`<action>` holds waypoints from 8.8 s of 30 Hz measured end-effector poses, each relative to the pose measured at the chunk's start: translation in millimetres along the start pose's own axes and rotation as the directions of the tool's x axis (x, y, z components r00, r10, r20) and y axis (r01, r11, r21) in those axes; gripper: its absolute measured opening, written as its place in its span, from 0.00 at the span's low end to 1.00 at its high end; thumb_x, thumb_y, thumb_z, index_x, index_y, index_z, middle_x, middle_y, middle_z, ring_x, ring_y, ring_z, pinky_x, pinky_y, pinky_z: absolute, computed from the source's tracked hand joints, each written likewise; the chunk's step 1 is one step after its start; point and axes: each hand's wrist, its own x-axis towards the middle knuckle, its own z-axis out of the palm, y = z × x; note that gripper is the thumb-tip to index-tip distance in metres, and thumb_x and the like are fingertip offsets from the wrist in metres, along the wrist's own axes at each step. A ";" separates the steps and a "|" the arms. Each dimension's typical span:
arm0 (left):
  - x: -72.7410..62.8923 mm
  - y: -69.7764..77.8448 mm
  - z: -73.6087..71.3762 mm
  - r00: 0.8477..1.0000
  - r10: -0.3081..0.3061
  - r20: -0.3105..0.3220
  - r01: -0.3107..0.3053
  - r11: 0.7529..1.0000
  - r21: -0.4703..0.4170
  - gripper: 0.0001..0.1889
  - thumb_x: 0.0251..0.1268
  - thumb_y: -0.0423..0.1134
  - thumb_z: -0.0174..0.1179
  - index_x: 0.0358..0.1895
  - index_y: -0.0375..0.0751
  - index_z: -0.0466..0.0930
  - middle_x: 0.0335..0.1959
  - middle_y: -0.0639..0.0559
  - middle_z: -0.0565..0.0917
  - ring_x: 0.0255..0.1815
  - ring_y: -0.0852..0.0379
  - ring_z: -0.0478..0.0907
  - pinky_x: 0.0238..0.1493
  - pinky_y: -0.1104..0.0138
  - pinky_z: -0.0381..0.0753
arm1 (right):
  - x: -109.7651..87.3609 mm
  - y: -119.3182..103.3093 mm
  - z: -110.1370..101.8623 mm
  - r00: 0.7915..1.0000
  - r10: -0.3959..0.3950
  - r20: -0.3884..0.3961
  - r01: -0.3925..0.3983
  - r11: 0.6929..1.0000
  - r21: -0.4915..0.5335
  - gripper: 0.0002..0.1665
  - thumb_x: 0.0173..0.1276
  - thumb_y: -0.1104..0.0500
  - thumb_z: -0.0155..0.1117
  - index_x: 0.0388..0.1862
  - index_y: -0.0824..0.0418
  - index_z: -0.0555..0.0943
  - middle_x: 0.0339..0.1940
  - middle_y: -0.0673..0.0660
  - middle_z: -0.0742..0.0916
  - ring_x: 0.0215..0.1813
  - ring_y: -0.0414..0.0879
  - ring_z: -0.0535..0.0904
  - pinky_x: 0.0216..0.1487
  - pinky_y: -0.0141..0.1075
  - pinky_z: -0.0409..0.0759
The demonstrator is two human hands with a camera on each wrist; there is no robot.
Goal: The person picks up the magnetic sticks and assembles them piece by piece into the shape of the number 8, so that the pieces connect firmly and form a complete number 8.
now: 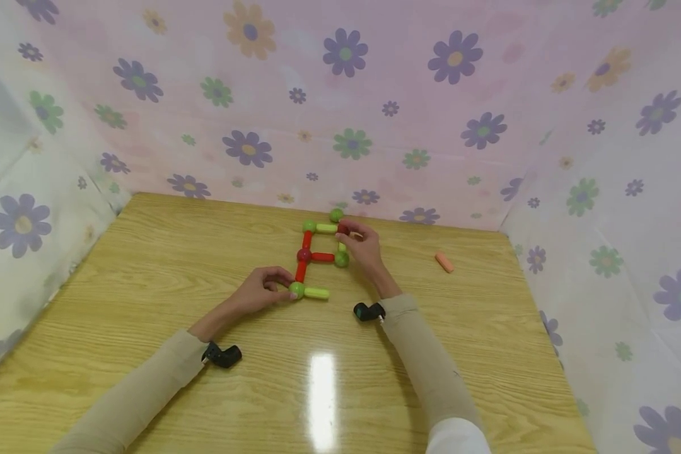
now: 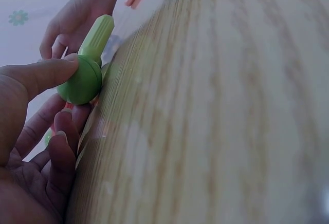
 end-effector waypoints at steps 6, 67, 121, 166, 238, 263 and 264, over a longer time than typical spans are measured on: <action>-0.6 0.5 0.8 1.000 -0.013 0.006 0.013 1.000 -0.010 0.17 0.62 0.42 0.74 0.51 0.40 0.84 0.45 0.46 0.87 0.31 0.58 0.77 0.33 0.70 0.75 | 7.0 3.7 2.4 1.000 -0.014 -0.024 0.011 0.995 -0.102 0.25 0.72 0.65 0.66 0.65 0.75 0.76 0.68 0.70 0.77 0.72 0.61 0.67 0.66 0.43 0.70; -1.7 0.5 0.2 1.000 -0.003 -0.002 0.003 1.000 0.029 0.16 0.62 0.41 0.73 0.51 0.41 0.84 0.45 0.47 0.87 0.34 0.57 0.79 0.37 0.68 0.78 | 50.9 -1.0 16.2 0.997 0.067 0.023 -0.045 0.850 -0.526 0.25 0.81 0.63 0.50 0.72 0.72 0.68 0.63 0.73 0.77 0.64 0.63 0.73 0.65 0.53 0.73; -3.0 4.4 -0.5 0.999 -0.048 -0.012 0.048 0.999 -0.011 0.14 0.61 0.42 0.74 0.48 0.44 0.86 0.47 0.50 0.86 0.27 0.58 0.72 0.32 0.69 0.73 | -115.3 -19.6 -14.7 0.941 0.271 0.204 -0.204 0.932 -0.298 0.24 0.75 0.63 0.63 0.67 0.71 0.74 0.59 0.71 0.81 0.40 0.41 0.80 0.33 0.30 0.77; -3.1 0.0 3.3 0.999 -0.047 -0.021 0.047 0.999 -0.011 0.15 0.60 0.44 0.75 0.48 0.45 0.86 0.47 0.50 0.86 0.25 0.59 0.69 0.29 0.69 0.71 | -117.5 -14.6 -30.0 0.942 0.228 0.245 -0.166 0.954 -0.249 0.24 0.75 0.63 0.63 0.67 0.70 0.76 0.63 0.71 0.82 0.47 0.36 0.83 0.44 0.31 0.83; -4.9 4.0 1.7 0.999 -0.038 -0.027 0.038 0.999 -0.003 0.16 0.61 0.42 0.74 0.50 0.41 0.86 0.49 0.45 0.86 0.27 0.58 0.75 0.32 0.68 0.74 | -95.0 -27.2 -192.1 0.924 0.307 -0.227 -0.382 0.729 -0.568 0.40 0.80 0.41 0.52 0.73 0.74 0.68 0.69 0.75 0.74 0.59 0.51 0.79 0.42 0.21 0.75; -15.4 31.7 1.0 0.999 -0.035 -0.023 0.035 0.999 -0.006 0.15 0.64 0.33 0.70 0.51 0.30 0.83 0.49 0.36 0.85 0.26 0.61 0.71 0.31 0.71 0.72 | -102.4 -24.7 -90.8 0.870 0.422 0.254 -0.373 0.902 -0.219 0.29 0.82 0.57 0.53 0.67 0.82 0.67 0.50 0.60 0.87 0.46 0.36 0.86 0.51 0.33 0.84; -17.3 35.4 0.5 0.999 -0.032 -0.025 0.032 0.999 -0.006 0.15 0.64 0.33 0.70 0.51 0.30 0.83 0.49 0.36 0.85 0.26 0.61 0.72 0.31 0.71 0.72 | -102.2 -23.1 -85.7 0.873 0.421 0.248 -0.370 0.901 -0.227 0.28 0.82 0.56 0.54 0.65 0.81 0.69 0.49 0.60 0.88 0.45 0.37 0.86 0.50 0.33 0.85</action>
